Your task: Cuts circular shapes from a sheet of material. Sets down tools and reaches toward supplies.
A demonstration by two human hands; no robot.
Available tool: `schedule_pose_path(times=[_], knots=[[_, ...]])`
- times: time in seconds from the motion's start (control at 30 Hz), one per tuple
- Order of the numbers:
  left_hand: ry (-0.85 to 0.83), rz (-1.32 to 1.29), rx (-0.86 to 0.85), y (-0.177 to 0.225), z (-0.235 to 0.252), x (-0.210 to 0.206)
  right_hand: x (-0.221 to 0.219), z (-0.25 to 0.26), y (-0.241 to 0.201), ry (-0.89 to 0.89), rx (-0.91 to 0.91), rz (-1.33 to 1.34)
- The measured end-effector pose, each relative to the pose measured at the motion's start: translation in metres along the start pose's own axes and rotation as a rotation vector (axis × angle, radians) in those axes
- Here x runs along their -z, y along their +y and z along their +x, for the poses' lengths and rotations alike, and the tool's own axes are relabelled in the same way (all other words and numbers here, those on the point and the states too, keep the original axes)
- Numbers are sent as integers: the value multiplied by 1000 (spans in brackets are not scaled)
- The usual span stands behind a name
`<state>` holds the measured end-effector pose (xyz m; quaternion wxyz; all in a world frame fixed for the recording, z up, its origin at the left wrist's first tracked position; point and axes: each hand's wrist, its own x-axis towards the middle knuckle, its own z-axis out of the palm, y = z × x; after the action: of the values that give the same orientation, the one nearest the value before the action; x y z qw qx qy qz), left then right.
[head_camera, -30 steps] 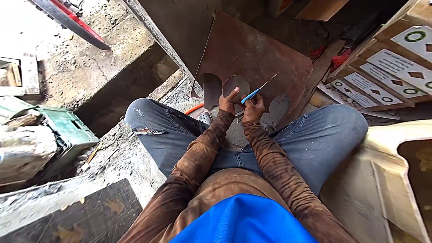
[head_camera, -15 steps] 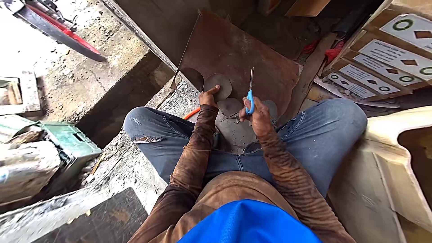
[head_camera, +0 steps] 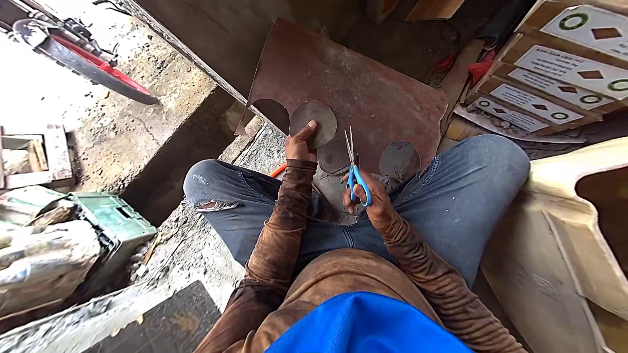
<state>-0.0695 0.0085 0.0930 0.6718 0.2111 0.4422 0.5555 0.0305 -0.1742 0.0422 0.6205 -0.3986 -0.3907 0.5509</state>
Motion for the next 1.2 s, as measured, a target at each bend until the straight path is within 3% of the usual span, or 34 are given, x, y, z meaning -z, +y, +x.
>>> schedule_pose_path(times=[0.2, 0.47, 0.63, 0.73, 0.97, 1.2], knots=[[-130, 214, -39, -5, -12, 21, -5, -4, -11, -71, -53, 325], [57, 343, -36, -3, -14, 27, -10, -2, -8, -90, -267, 464], [78, 402, 79, 11, -45, 31, -19, 17, 2, -31, -320, 388], [216, 204, 42, -5, -14, 23, -21, 34, 6, 51, -343, 300], [80, 350, 86, -10, -23, 43, -15, 55, 27, 132, -329, 189], [234, 158, 49, -10, -18, 28, -10, 52, 35, 169, -228, 120]])
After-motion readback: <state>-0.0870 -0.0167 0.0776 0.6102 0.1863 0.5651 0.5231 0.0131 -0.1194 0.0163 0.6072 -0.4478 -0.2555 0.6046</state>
